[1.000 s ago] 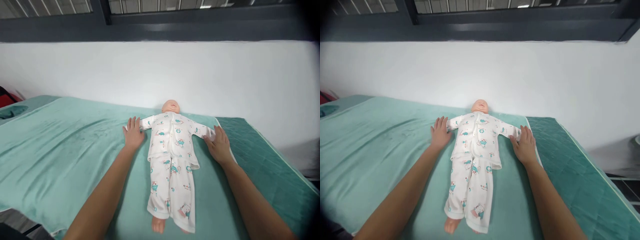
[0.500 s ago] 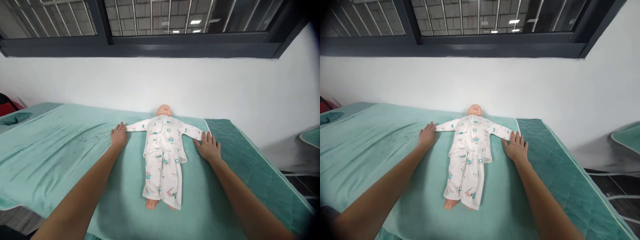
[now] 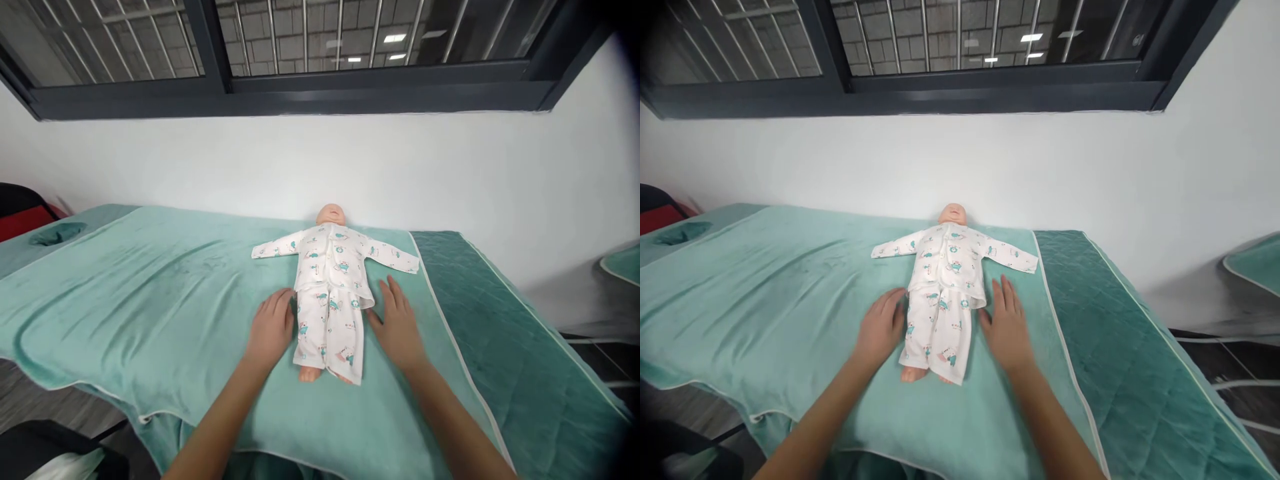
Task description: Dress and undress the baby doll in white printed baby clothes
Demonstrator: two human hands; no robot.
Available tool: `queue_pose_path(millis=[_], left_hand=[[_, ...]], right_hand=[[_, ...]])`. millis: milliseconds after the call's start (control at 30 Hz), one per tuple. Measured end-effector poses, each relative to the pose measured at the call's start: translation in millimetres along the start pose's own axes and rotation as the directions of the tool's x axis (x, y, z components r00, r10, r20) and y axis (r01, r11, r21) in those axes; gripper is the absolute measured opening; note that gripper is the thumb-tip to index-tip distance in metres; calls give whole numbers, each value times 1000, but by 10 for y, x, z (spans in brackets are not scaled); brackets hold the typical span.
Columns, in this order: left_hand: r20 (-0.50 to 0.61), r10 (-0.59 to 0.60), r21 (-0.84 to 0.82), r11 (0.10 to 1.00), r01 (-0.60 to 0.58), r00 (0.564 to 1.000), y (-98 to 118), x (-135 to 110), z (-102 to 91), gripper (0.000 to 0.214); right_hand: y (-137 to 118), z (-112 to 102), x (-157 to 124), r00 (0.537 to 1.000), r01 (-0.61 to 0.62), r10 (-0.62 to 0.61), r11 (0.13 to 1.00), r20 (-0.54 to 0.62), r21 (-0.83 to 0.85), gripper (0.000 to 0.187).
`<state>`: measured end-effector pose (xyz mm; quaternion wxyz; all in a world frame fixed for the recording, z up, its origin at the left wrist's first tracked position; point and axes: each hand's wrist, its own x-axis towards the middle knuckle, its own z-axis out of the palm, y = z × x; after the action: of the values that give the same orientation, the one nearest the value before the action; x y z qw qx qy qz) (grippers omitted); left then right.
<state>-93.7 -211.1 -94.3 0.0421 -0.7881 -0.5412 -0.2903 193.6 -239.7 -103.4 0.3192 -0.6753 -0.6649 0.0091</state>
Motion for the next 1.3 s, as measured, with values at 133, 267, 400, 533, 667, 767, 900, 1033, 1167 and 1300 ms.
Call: queue_pose_path(millis=[133, 267, 400, 533, 667, 767, 900, 1033, 1167, 1300], left_hand=[[22, -8, -244, 970, 13, 1000, 143, -363, -124, 28], [53, 44, -375, 927, -21, 998, 211, -696, -211, 31], [54, 105, -386, 919, -77, 993, 283, -826, -225, 35], [-7, 72, -404, 912, -69, 997, 319, -802, -221, 17], [-70, 37, -493, 867, -66, 997, 387, -819, -354, 16], [-117, -1, -492, 869, -57, 993, 457, -868, -502, 15], [-135, -80, -451, 893, 11, 988, 488, -920, -571, 10], [-26, -134, -413, 904, 111, 991, 406, -1029, -461, 12], [-40, -93, -306, 949, 77, 995, 268, -1300, -353, 25], [-95, -48, -202, 979, 28, 994, 80, -1685, -354, 37]], right_hand=[[-385, -66, -581, 993, -60, 97, 906, -66, 418, 41], [-649, -102, -1005, 995, 20, 34, 860, -96, 510, 37], [-866, -109, -1049, 980, 195, -174, 923, -92, 333, 39], [-1062, -84, -915, 964, 261, -267, 947, 7, 187, 33], [-1152, -128, -797, 952, 298, -304, 944, 23, 145, 24], [-1179, -241, -778, 944, 325, -329, 932, -4, 158, 15], [-1173, -376, -897, 921, 385, -390, 902, -12, 197, 15], [-988, -365, -1070, 940, 335, -341, 908, -19, 250, 26], [-724, -237, -1194, 995, 78, -59, 954, -75, 290, 26], [-638, -150, -1197, 999, 40, -32, 955, -29, 294, 19]])
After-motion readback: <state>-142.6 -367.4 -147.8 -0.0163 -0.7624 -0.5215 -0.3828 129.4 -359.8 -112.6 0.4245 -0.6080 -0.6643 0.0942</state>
